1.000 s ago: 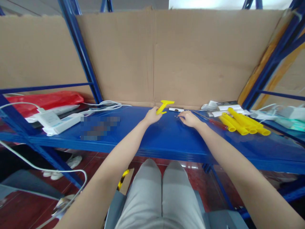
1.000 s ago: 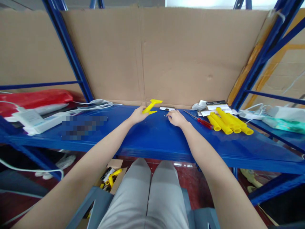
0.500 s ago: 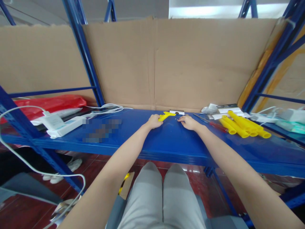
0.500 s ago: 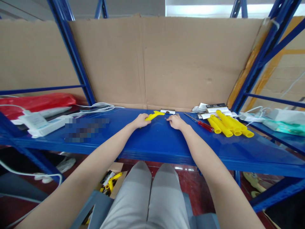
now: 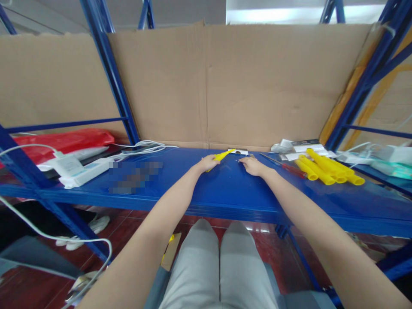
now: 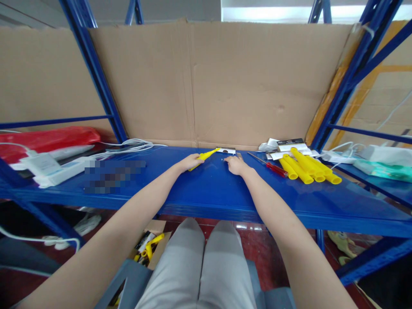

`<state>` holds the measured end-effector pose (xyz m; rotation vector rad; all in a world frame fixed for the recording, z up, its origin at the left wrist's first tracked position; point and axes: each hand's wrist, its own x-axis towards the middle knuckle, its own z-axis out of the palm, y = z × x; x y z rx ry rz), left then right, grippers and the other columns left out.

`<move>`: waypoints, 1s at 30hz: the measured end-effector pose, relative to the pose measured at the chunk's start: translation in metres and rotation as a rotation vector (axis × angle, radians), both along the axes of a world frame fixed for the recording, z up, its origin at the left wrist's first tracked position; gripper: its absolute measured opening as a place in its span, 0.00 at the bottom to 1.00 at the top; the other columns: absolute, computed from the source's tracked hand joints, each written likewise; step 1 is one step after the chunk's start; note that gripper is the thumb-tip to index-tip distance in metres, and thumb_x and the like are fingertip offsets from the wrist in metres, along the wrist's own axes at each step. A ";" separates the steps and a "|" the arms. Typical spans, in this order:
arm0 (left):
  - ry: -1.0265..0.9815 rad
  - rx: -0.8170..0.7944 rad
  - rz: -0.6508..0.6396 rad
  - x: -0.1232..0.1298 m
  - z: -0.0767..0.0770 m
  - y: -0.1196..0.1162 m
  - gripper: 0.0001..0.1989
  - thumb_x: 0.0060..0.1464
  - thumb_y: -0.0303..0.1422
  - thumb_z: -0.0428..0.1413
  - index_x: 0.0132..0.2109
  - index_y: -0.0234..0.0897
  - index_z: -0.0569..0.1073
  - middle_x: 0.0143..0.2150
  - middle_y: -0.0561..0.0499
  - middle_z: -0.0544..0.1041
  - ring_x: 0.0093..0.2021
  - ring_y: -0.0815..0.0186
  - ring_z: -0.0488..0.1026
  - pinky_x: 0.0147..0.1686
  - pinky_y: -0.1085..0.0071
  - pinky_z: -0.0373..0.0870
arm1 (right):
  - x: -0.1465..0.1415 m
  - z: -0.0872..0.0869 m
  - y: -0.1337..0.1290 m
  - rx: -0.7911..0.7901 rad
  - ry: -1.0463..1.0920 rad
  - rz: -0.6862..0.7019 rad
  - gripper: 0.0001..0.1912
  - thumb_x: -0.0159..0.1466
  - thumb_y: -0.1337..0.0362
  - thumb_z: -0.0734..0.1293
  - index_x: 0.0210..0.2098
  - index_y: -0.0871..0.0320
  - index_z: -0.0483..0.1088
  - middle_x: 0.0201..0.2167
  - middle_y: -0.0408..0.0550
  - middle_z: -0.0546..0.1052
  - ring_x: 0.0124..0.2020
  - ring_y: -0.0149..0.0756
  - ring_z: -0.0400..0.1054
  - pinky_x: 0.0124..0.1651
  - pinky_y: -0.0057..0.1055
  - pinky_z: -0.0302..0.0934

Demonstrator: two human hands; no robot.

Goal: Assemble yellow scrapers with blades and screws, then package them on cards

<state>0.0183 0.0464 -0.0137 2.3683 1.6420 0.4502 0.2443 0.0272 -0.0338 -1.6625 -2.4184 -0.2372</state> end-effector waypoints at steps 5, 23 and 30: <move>0.017 0.010 0.074 0.002 0.000 -0.001 0.23 0.58 0.39 0.47 0.58 0.37 0.70 0.59 0.41 0.72 0.59 0.52 0.69 0.56 0.57 0.63 | 0.002 -0.003 0.003 -0.003 -0.008 -0.005 0.26 0.63 0.75 0.54 0.56 0.59 0.71 0.59 0.56 0.70 0.60 0.43 0.64 0.65 0.47 0.49; 0.311 0.018 -0.008 -0.009 0.013 -0.039 0.27 0.57 0.33 0.47 0.63 0.35 0.64 0.64 0.38 0.66 0.65 0.47 0.60 0.63 0.41 0.46 | 0.000 0.002 -0.003 -0.039 -0.013 -0.037 0.26 0.61 0.76 0.55 0.54 0.56 0.73 0.58 0.53 0.71 0.61 0.43 0.63 0.66 0.50 0.46; 0.361 -0.044 0.007 -0.010 0.023 -0.047 0.25 0.56 0.32 0.48 0.61 0.38 0.68 0.65 0.41 0.65 0.65 0.48 0.61 0.62 0.45 0.53 | 0.000 0.009 -0.009 -0.008 -0.022 -0.025 0.21 0.63 0.72 0.58 0.51 0.59 0.75 0.55 0.54 0.75 0.57 0.41 0.67 0.64 0.39 0.53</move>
